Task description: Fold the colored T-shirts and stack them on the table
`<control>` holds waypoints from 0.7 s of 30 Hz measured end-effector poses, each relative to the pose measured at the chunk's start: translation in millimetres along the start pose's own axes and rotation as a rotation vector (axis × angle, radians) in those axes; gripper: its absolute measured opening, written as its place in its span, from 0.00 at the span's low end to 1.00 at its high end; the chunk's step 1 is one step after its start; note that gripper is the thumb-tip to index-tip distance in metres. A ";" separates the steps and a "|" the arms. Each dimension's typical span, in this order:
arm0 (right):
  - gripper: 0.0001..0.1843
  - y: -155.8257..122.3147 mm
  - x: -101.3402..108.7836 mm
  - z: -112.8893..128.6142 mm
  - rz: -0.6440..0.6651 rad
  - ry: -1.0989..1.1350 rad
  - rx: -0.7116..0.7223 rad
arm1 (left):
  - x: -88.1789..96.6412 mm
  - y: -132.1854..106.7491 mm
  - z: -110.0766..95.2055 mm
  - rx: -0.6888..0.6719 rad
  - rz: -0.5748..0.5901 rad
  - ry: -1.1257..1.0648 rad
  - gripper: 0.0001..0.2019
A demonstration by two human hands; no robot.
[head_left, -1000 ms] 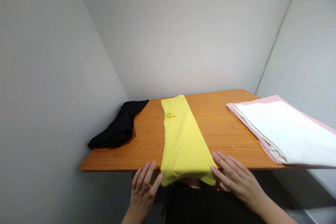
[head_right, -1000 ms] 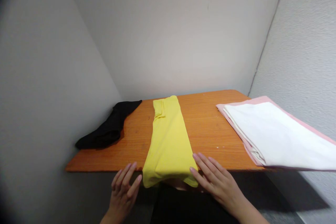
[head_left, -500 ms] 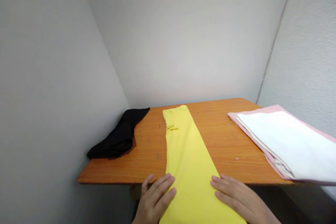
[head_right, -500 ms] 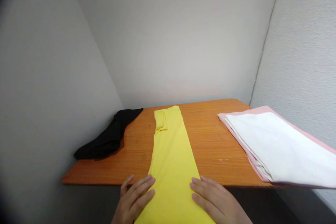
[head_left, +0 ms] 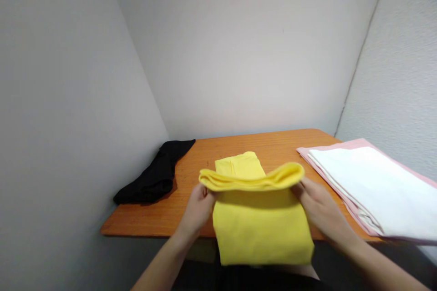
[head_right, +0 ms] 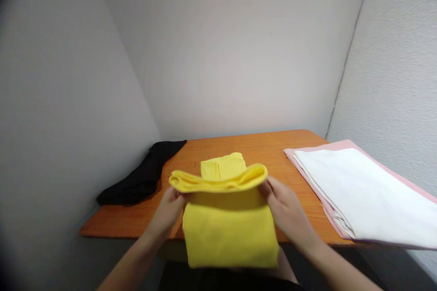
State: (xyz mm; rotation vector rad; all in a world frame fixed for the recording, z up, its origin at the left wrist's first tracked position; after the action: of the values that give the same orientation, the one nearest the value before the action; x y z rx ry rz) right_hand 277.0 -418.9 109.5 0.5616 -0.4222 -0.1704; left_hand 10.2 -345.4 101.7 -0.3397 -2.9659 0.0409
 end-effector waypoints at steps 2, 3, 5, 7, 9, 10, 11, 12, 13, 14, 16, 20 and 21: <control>0.28 55.1 -6.8 -13.1 0.059 -0.054 -0.042 | -6.9 47.6 -14.4 0.026 -0.069 0.237 0.21; 0.28 76.5 -10.2 -24.1 0.094 -0.158 -0.075 | -6.5 68.0 -16.4 0.046 -0.125 0.356 0.20; 0.24 101.1 -16.8 -48.1 0.185 -0.457 -0.145 | -2.1 96.0 -14.9 0.056 -0.209 0.486 0.19; 0.22 104.3 -23.0 -64.0 0.253 -0.751 -0.147 | 3.0 105.8 -11.7 0.014 -0.274 0.532 0.20; 0.24 93.8 -34.8 -69.6 0.301 -0.918 -0.066 | 0.0 103.0 -11.7 -0.083 -0.290 0.614 0.21; 0.26 85.7 -43.2 -70.2 0.323 -0.947 -0.015 | -6.6 99.7 -13.0 -0.151 -0.266 0.686 0.21; 0.29 77.1 -52.6 -70.4 0.349 -0.947 0.026 | -16.5 96.3 -13.9 -0.220 -0.223 0.776 0.21; 0.31 68.6 -62.6 -70.4 0.377 -0.927 0.058 | -28.2 93.6 -13.7 -0.284 -0.169 0.879 0.21; 0.35 60.8 -72.2 -70.4 0.406 -0.900 0.076 | -40.1 92.2 -11.9 -0.335 -0.117 0.984 0.23; 0.38 53.9 -81.0 -70.6 0.433 -0.872 0.081 | -50.3 92.5 -8.2 -0.362 -0.079 1.078 0.25; 0.43 43.0 -95.2 -72.1 0.487 -0.826 0.071 | -62.5 98.5 4.3 -0.335 -0.047 1.205 0.30; 0.45 32.2 -104.7 -73.9 0.509 -0.803 0.074 | -66.2 112.1 35.3 -0.227 -0.057 1.296 0.38; 0.45 31.3 -104.5 -73.7 0.503 -0.805 0.084 | -65.9 113.5 40.6 -0.223 -0.060 1.302 0.38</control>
State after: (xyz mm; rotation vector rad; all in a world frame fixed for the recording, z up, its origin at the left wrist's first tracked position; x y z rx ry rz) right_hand 216.0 -329.3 34.8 0.4342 -1.3408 0.1183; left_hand 92.5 -250.2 46.6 -0.1777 -1.6802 -0.3695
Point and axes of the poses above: each hand's wrist, its own y-axis towards the middle knuckle, its own x-axis out of the back of the hand, z = x × y, the point moved 7 cm from there along y, towards the middle knuckle, and after that the axes turned 14 degrees about x, right-handed, at the moved point
